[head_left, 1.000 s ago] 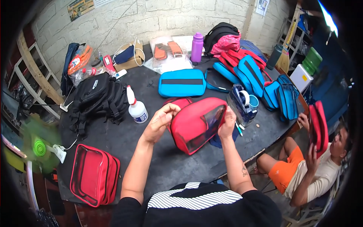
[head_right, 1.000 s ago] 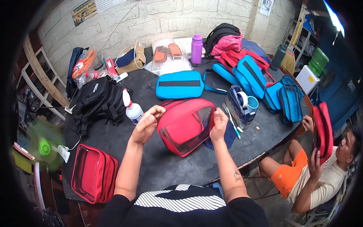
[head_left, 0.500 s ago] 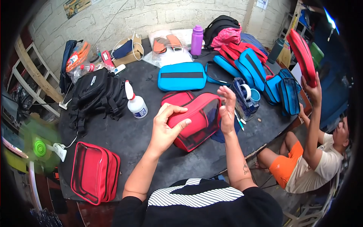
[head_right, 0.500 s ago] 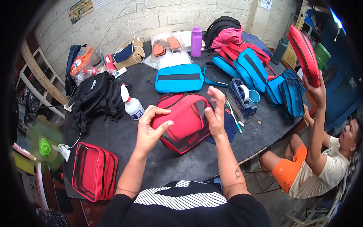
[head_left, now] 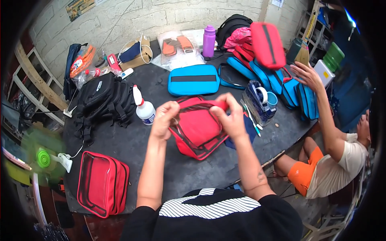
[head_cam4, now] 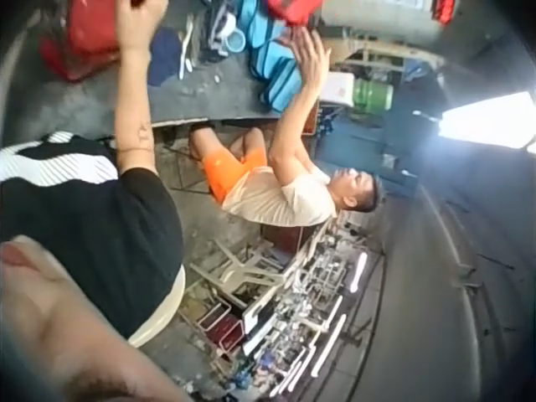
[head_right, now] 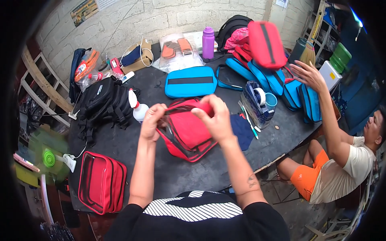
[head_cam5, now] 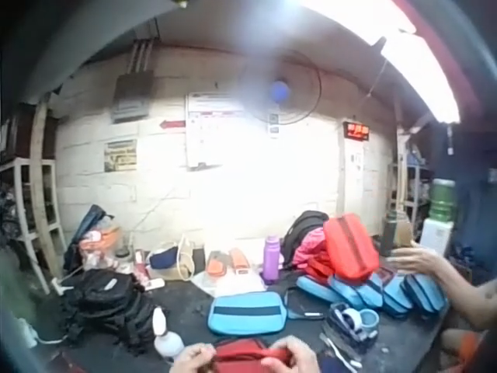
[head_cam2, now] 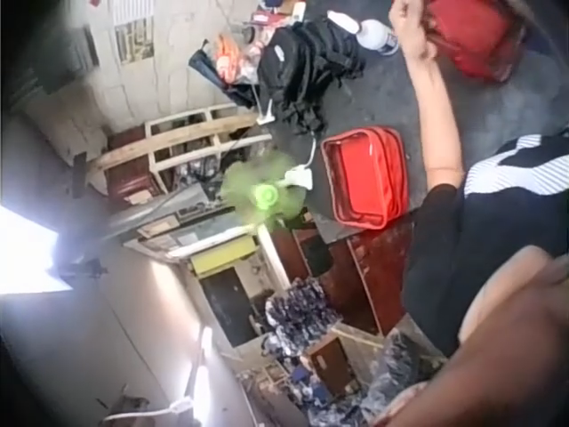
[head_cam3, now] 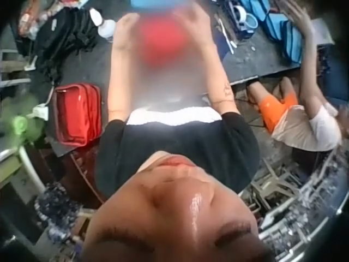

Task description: Inspecting, cleaning, and trimming loose threads from fabric and plastic bags at a workbench.

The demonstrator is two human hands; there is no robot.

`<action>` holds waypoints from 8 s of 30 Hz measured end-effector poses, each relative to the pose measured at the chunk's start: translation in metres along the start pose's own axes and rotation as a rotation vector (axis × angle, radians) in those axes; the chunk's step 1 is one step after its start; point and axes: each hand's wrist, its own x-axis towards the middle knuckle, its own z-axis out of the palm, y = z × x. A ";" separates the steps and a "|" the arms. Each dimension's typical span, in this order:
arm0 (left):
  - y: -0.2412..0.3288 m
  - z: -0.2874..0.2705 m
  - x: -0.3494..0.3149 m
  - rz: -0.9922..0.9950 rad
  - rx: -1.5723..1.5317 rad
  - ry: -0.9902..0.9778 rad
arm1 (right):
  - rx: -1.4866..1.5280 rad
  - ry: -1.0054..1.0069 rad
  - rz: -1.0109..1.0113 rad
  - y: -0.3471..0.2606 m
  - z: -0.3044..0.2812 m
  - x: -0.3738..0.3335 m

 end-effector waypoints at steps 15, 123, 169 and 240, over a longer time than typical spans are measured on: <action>-0.020 -0.094 0.054 -0.226 -0.553 0.089 | 1.127 -0.344 0.640 0.006 0.010 0.013; 0.002 0.017 0.054 -0.407 0.769 -0.486 | -0.153 -0.438 -0.178 0.069 -0.005 0.038; -0.038 0.001 0.016 -0.283 0.196 0.165 | -0.890 0.184 0.340 0.199 -0.050 -0.053; -0.059 0.030 0.013 -0.212 -0.188 0.235 | -0.487 -0.084 0.141 -0.010 -0.013 -0.030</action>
